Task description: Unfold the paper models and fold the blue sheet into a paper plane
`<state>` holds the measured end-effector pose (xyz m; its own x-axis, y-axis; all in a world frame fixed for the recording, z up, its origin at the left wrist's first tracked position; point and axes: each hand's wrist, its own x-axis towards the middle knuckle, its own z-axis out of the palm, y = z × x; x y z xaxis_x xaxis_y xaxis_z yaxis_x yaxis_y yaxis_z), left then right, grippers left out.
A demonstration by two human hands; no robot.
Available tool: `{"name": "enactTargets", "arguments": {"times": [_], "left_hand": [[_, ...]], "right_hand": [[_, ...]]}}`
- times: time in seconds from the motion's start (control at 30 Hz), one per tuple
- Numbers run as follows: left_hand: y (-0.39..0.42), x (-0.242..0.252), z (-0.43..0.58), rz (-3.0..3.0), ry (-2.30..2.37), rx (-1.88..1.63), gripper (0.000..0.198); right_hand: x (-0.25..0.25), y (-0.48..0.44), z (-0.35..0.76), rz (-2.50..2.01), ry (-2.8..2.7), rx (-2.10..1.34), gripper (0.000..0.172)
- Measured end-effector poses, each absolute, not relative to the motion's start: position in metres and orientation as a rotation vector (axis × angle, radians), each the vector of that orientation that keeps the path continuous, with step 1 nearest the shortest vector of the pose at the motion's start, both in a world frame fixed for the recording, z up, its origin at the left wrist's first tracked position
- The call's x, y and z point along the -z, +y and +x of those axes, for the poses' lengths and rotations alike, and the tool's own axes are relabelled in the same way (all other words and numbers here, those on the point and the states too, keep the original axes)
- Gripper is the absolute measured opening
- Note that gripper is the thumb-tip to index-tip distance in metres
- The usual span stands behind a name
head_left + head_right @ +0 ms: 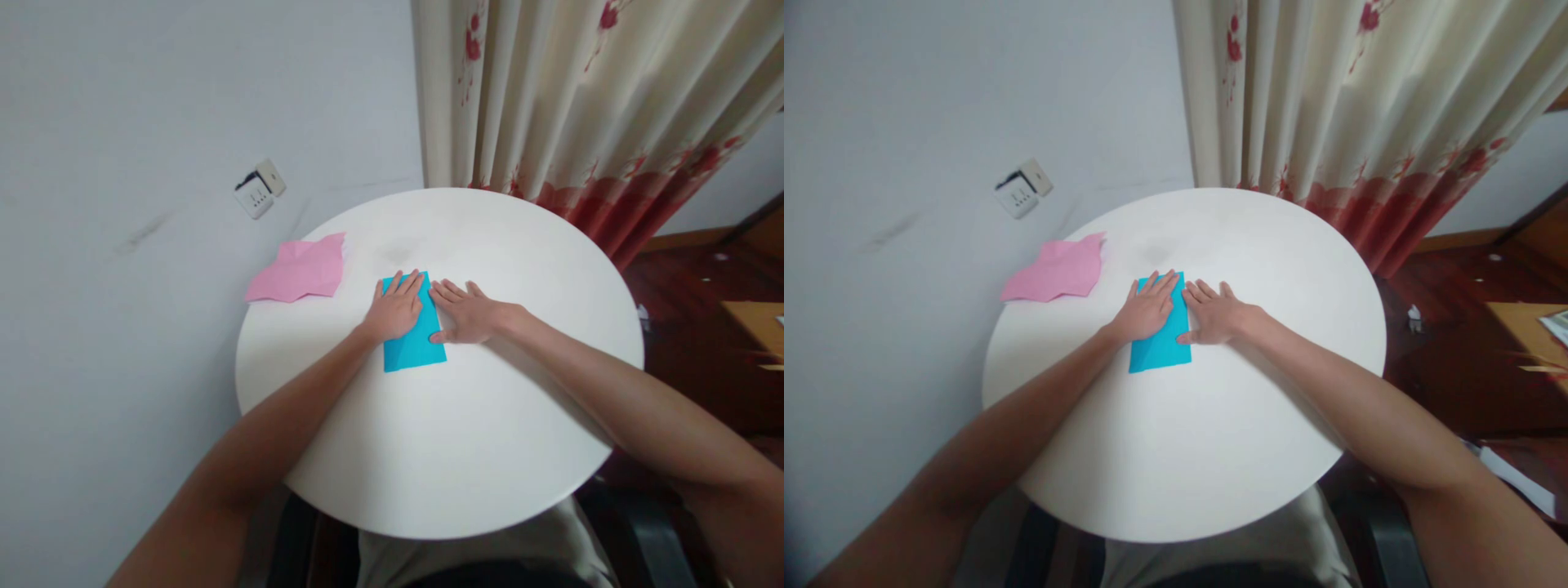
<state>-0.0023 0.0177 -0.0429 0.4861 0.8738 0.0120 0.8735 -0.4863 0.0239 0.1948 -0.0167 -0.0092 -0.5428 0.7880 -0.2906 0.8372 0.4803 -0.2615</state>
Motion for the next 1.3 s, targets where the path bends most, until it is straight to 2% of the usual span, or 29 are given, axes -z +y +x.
{"name": "enactTargets", "arguments": {"times": [0.1, 0.3, 0.4, 0.5, 0.73, 1.13, 1.3], "left_hand": [[0.018, 0.044, -0.002, 2.686, 1.586, -0.037, 0.060], [0.019, 0.045, -0.003, 2.695, 1.579, -0.028, 0.061], [0.019, 0.045, -0.003, 2.696, 1.582, -0.031, 0.061], [0.019, 0.044, -0.003, 2.685, 1.583, -0.032, 0.061], [0.017, 0.040, -0.002, 2.665, 1.577, -0.028, 0.060], [0.017, 0.043, -0.002, 2.667, 1.581, -0.024, 0.060], [0.016, 0.041, -0.002, 2.667, 1.576, -0.017, 0.060]], "right_hand": [[0.013, -0.013, 0.194, 1.495, 2.574, 0.547, 0.101], [0.032, 0.001, 0.187, 1.733, 2.665, 0.358, 0.068], [0.035, 0.005, 0.184, 1.751, 2.700, 0.315, 0.064], [0.030, 0.001, 0.184, 1.643, 2.698, 0.394, 0.068], [0.012, -0.021, 0.196, 1.399, 2.652, 0.577, 0.094], [0.012, -0.013, 0.206, 1.288, 2.641, 0.659, 0.123], [0.014, -0.012, 0.208, 1.277, 2.680, 0.707, 0.130]]}}
